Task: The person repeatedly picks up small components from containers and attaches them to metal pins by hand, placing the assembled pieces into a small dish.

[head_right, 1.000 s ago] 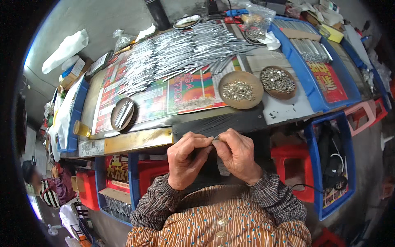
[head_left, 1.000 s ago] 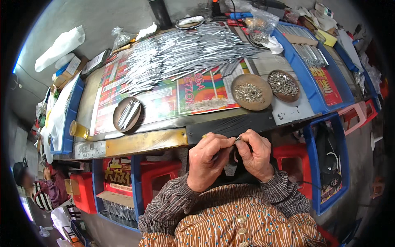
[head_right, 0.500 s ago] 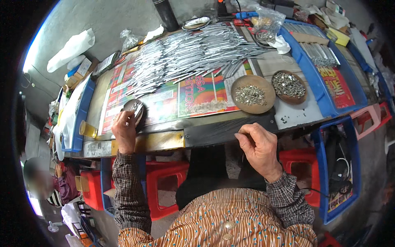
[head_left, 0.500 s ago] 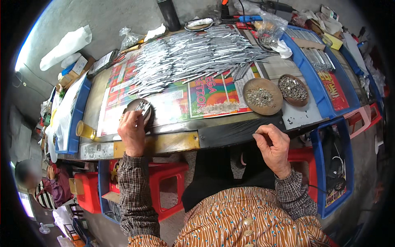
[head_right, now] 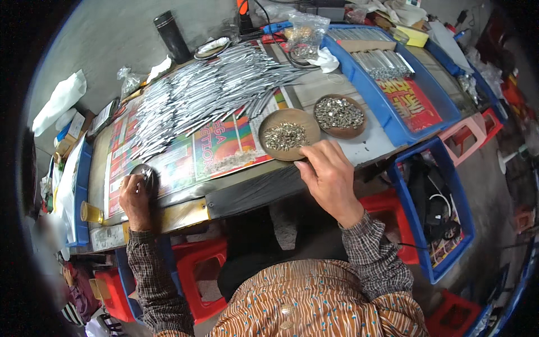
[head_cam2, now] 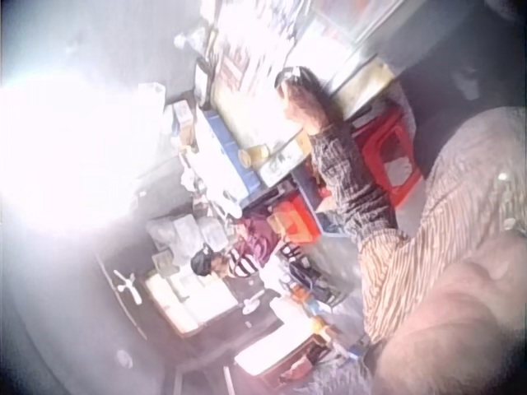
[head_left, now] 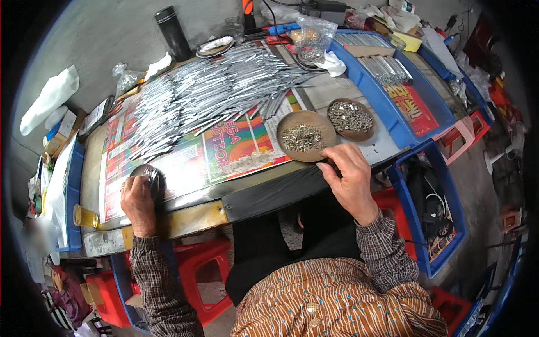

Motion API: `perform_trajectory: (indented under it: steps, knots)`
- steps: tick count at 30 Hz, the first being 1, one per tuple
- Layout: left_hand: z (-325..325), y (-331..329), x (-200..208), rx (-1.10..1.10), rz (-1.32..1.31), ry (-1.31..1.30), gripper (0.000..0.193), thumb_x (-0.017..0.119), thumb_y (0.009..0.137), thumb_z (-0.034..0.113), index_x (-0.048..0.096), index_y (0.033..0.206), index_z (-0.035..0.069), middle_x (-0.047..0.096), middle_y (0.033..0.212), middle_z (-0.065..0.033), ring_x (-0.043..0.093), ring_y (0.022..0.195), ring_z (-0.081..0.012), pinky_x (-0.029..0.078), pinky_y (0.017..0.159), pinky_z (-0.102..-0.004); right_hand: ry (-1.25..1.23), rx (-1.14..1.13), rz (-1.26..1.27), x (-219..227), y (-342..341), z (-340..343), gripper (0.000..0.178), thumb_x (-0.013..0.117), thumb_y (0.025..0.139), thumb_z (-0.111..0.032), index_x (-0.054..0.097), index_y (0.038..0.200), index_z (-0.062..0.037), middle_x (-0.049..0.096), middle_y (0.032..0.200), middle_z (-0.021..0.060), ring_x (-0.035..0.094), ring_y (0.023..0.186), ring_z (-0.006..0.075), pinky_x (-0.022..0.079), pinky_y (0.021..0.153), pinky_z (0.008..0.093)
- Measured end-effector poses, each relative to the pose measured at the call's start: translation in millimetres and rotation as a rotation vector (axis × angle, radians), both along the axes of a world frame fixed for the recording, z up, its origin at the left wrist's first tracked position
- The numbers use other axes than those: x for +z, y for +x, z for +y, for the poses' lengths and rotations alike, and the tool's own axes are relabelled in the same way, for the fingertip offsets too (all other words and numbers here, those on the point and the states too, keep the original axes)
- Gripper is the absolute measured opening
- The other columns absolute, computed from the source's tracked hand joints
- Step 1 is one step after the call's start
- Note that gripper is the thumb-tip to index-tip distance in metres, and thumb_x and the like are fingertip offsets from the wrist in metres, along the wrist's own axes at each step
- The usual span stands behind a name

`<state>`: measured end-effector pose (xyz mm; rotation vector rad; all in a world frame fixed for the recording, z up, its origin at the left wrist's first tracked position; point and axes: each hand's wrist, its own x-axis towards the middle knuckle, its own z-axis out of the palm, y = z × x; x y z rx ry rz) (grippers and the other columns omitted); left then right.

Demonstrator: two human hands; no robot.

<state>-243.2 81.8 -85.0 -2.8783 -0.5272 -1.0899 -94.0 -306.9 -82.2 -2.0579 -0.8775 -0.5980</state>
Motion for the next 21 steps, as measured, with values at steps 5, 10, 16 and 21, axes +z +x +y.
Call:
perform_trajectory:
  steps: [5, 10, 16, 21]
  knots:
    - [-13, 4, 4, 0.05, 0.015, 0.011, 0.008, 0.062, 0.079, 0.001, 0.061, 0.086, 0.005, 0.061, 0.087, -0.0109, 0.059, 0.083, -0.032, 0.046, 0.07, -0.0399, -0.162, -0.064, -0.07, -2, 9, -4, 0.037, 0.075, 0.07, -0.01, 0.062, 0.103, -0.0006, 0.055, 0.098, 0.011, 0.052, 0.092, 0.0295, 0.047, 0.076, 0.0394]
    - [-43, 9, 9, -0.056, -0.062, -0.027, 0.009, 0.063, 0.079, 0.0, 0.062, 0.087, 0.004, 0.061, 0.09, -0.0122, 0.06, 0.082, -0.032, 0.047, 0.069, -0.0403, -0.201, -0.067, -0.059, -1, 11, -2, 0.041, 0.077, 0.068, -0.013, 0.062, 0.104, -0.0006, 0.054, 0.1, 0.0113, 0.051, 0.094, 0.0298, 0.047, 0.078, 0.0401]
    - [-83, 22, 10, -0.246, -0.032, -0.171, 0.016, 0.064, 0.075, -0.005, 0.064, 0.089, 0.004, 0.06, 0.088, -0.0117, 0.06, 0.08, -0.0298, 0.048, 0.067, -0.0376, -0.261, -0.058, -0.055, 3, 9, -1, 0.039, 0.077, 0.069, -0.015, 0.064, 0.102, -0.0011, 0.053, 0.098, 0.0107, 0.05, 0.093, 0.0291, 0.046, 0.077, 0.0398]
    - [-106, 32, 15, -0.342, -0.033, -0.141, 0.018, 0.065, 0.073, -0.005, 0.064, 0.088, 0.004, 0.059, 0.085, -0.0113, 0.061, 0.078, -0.0289, 0.048, 0.066, -0.0367, -0.204, -0.028, -0.005, 0, 11, 0, 0.035, 0.077, 0.069, -0.013, 0.065, 0.1, -0.0015, 0.053, 0.097, 0.0105, 0.051, 0.093, 0.0285, 0.046, 0.076, 0.0389]
